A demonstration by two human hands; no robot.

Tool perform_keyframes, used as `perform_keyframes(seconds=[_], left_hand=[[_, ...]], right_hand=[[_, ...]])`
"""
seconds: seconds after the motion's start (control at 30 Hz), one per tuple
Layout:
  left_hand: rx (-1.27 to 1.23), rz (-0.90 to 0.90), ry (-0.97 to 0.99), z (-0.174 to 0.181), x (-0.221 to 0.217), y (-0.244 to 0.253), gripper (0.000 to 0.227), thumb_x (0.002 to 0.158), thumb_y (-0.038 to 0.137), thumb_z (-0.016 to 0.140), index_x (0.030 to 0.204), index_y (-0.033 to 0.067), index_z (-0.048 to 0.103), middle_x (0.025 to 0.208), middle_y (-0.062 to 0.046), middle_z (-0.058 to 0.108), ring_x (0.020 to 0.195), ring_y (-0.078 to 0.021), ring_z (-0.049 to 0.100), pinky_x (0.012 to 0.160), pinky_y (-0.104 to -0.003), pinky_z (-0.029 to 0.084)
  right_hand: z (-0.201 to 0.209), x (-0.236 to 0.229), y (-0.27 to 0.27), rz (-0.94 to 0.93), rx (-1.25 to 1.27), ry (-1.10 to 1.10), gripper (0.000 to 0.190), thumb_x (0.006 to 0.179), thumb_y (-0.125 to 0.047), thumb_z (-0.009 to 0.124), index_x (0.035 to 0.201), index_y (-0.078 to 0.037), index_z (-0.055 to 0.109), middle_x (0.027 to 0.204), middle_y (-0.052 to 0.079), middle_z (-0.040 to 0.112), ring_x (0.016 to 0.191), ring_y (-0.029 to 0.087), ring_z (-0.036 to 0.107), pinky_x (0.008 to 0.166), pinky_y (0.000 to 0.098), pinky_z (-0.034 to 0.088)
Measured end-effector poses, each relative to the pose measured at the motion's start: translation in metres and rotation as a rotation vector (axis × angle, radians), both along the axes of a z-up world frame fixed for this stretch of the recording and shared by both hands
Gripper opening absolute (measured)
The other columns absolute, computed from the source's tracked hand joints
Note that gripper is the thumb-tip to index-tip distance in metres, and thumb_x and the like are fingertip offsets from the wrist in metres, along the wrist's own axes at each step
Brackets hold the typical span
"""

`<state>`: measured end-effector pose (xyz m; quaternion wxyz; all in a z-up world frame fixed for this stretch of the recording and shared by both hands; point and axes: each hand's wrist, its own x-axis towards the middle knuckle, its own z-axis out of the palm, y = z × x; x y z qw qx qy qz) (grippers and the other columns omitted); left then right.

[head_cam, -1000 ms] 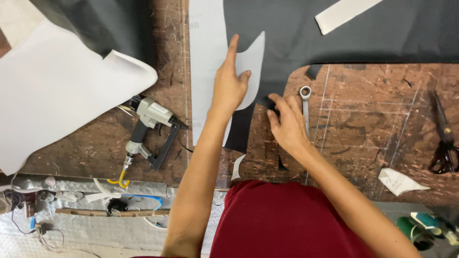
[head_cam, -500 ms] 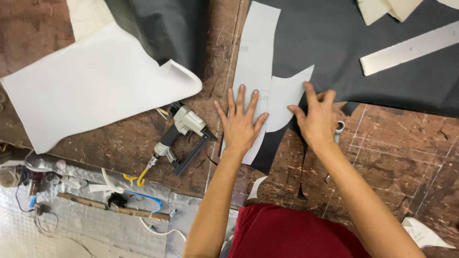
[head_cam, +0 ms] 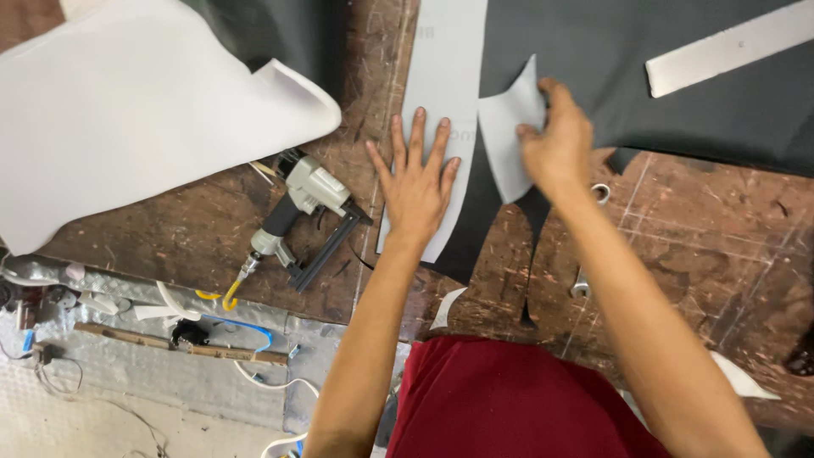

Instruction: The person places a paper template onto a sheet of black fabric and uses scissors to cut the fabric along the template's outline. After cutting, the person removes the template and trims the edges of the resulting fabric piece.

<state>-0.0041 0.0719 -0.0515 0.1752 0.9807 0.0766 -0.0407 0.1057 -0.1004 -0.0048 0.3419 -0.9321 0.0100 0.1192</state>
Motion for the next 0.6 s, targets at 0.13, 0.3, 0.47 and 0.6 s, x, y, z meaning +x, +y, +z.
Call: perform_keyframes(seconds=[0.13, 0.3, 0.47, 0.6], left_hand=[[-0.012, 0.043, -0.017, -0.002, -0.005, -0.015, 0.055, 0.108, 0.046, 0.050, 0.160, 0.0276, 0.041, 0.171, -0.008, 0.022, 0.160, -0.0370, 0.007, 0.125, -0.072, -0.002], [-0.035, 0.068, -0.032, -0.006, 0.003, -0.015, 0.054, 0.106, 0.047, 0.052, 0.156, 0.0273, 0.045, 0.170, -0.009, 0.023, 0.159, -0.0370, 0.008, 0.123, -0.072, 0.000], [-0.045, 0.001, -0.065, -0.008, 0.000, -0.006, 0.058, 0.105, 0.049, 0.054, 0.157, 0.0259, 0.045, 0.169, -0.010, 0.024, 0.158, -0.0370, 0.010, 0.126, -0.068, 0.006], [-0.095, -0.008, -0.102, 0.000, 0.002, -0.002, 0.056, 0.103, 0.045, 0.059, 0.154, 0.0236, 0.047, 0.167, -0.011, 0.027, 0.158, -0.0373, 0.013, 0.127, -0.067, 0.007]], right_hand=[[0.010, 0.006, -0.030, 0.090, 0.015, 0.080, 0.061, 0.087, -0.001, 0.077, 0.144, -0.003, 0.055, 0.102, 0.017, 0.068, 0.089, 0.028, 0.067, 0.079, 0.0393, 0.053], [0.001, 0.014, -0.045, 0.113, -0.017, 0.035, 0.060, 0.091, -0.001, 0.076, 0.147, -0.003, 0.054, 0.106, 0.014, 0.064, 0.087, 0.024, 0.064, 0.080, 0.0385, 0.053], [-0.007, 0.012, -0.052, 0.091, -0.050, -0.049, 0.064, 0.086, 0.000, 0.078, 0.147, -0.004, 0.055, 0.113, 0.014, 0.051, 0.082, 0.023, 0.058, 0.079, 0.0371, 0.053], [-0.005, 0.009, -0.032, 0.095, -0.004, -0.218, 0.057, 0.096, -0.002, 0.077, 0.149, -0.009, 0.055, 0.120, 0.013, 0.048, 0.094, 0.022, 0.059, 0.081, 0.0360, 0.059]])
